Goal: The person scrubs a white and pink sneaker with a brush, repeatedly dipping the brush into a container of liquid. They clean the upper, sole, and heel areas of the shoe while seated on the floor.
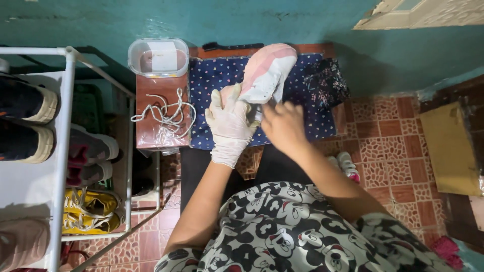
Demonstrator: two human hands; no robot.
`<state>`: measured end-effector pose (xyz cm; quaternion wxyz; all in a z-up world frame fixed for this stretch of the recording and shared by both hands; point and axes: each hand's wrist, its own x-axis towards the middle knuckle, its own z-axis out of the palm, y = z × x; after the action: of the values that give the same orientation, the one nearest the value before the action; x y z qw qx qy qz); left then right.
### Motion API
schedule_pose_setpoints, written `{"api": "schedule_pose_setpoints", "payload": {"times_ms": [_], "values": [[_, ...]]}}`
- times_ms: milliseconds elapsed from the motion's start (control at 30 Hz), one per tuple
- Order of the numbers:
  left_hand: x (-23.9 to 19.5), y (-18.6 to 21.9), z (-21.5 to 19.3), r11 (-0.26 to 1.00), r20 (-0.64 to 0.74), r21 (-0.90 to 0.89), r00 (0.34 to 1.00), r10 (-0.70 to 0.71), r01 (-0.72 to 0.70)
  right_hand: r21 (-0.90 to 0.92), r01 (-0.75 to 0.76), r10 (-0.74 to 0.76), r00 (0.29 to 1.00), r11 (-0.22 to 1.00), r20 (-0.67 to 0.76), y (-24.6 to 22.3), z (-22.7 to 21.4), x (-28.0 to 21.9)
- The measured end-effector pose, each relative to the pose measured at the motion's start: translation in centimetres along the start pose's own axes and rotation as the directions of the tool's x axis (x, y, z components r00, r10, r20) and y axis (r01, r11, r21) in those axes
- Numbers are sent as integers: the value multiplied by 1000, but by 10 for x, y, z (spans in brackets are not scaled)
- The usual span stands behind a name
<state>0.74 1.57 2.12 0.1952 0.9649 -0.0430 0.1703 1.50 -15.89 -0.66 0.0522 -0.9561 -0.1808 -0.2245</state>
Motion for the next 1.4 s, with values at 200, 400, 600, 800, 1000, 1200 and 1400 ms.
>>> {"api": "schedule_pose_setpoints", "payload": {"times_ms": [200,400,600,800,1000,1200,1400], "values": [[8,-5,-1,997,-9,-53,999,-53,53,246,3,-20,998,969,67,3,-32,-10],[22,-11,-17,981,199,-128,973,-118,145,709,-85,59,996,700,62,38,-57,-1],[16,-2,-26,990,218,-79,971,-98,117,550,16,41,995,835,-90,56,-47,-1],[23,0,-34,976,228,206,973,24,-73,243,31,-2,993,970,-120,48,-44,-7],[63,13,-65,935,437,309,899,24,-176,295,156,-121,984,943,-134,26,-62,5],[87,-7,-45,771,432,191,757,490,-608,400,247,-176,963,882,-206,33,-55,0],[146,-34,-1,465,-239,348,402,884,-814,387,316,-240,942,866,-232,29,-29,-7]]}}
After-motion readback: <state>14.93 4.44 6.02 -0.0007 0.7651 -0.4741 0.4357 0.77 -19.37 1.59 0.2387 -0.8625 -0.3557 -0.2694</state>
